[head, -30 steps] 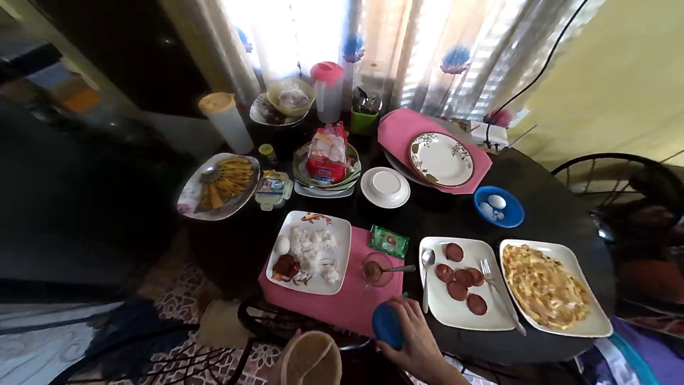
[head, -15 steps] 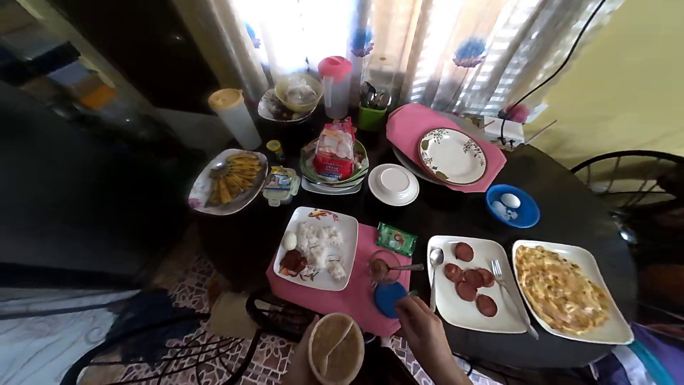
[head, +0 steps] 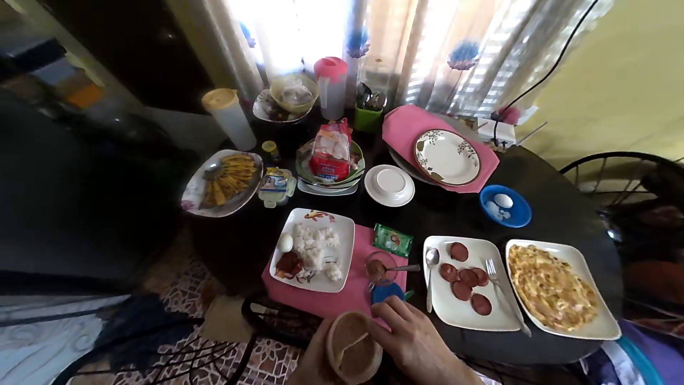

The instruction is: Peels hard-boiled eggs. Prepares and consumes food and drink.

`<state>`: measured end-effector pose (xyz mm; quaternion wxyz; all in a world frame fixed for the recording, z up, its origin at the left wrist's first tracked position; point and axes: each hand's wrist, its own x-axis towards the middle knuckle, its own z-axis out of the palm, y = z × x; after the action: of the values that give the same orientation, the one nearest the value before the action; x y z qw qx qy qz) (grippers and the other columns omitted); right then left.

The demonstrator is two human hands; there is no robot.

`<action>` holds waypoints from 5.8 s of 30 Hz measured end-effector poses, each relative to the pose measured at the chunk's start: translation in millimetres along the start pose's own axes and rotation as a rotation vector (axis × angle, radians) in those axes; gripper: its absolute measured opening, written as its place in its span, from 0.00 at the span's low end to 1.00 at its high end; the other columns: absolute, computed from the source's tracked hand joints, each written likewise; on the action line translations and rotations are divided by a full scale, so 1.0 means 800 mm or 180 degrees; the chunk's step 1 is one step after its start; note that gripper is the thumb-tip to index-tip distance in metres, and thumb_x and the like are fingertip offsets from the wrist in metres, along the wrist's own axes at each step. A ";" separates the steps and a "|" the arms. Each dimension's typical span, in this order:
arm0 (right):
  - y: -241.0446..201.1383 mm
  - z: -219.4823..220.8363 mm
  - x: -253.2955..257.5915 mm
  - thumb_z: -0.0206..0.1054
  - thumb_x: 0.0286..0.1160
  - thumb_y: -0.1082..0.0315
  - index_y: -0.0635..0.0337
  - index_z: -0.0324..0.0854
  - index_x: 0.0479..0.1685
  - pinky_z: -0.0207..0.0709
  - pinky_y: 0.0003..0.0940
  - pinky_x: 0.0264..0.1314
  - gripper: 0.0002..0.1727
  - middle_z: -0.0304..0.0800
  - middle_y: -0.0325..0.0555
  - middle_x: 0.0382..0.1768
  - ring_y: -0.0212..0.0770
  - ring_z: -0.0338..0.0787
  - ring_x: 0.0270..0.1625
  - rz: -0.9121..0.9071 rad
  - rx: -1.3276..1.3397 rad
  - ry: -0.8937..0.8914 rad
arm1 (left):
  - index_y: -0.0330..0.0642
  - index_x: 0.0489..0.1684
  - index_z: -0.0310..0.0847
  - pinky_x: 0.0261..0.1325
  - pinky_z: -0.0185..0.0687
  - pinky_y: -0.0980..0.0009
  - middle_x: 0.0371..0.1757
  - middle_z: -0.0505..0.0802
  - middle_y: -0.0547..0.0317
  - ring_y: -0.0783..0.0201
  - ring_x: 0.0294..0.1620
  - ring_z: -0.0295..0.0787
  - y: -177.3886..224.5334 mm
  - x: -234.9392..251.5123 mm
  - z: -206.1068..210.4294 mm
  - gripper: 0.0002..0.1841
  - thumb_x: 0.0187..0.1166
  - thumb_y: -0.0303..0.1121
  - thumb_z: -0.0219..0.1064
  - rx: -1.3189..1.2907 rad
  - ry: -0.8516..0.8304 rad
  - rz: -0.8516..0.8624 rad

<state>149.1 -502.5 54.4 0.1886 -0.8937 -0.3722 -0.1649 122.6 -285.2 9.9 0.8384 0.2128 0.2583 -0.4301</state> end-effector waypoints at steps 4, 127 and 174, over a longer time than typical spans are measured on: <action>-0.007 -0.013 0.004 0.61 0.79 0.72 0.49 0.85 0.43 0.85 0.30 0.43 0.08 0.88 0.41 0.44 0.41 0.88 0.47 0.0009 0.0464 -0.0115 | 0.51 0.56 0.86 0.50 0.91 0.56 0.53 0.95 0.51 0.55 0.53 0.94 -0.001 0.006 -0.007 0.36 0.87 0.65 0.34 -0.0088 -0.0115 -0.0080; 0.050 0.087 -0.068 0.66 0.71 0.71 0.66 0.91 0.40 0.86 0.32 0.33 0.09 0.92 0.44 0.27 0.35 0.91 0.28 0.2785 0.0867 0.0972 | 0.43 0.52 0.80 0.20 0.82 0.70 0.26 0.91 0.45 0.59 0.18 0.87 0.031 0.045 -0.008 0.44 0.84 0.71 0.25 0.0242 0.0659 0.0416; 0.041 0.137 -0.087 0.81 0.61 0.50 0.68 0.78 0.72 0.68 0.63 0.79 0.41 0.69 0.71 0.82 0.71 0.70 0.83 0.3027 0.0155 -0.1560 | 0.49 0.53 0.83 0.41 0.92 0.57 0.48 0.96 0.49 0.53 0.46 0.95 0.037 -0.014 -0.021 0.37 0.87 0.65 0.29 -0.0082 0.0274 0.0490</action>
<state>143.5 -515.1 -78.7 0.1707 -0.9714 0.0369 0.1610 137.6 -252.7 7.6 0.8599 0.2395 0.2825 -0.3514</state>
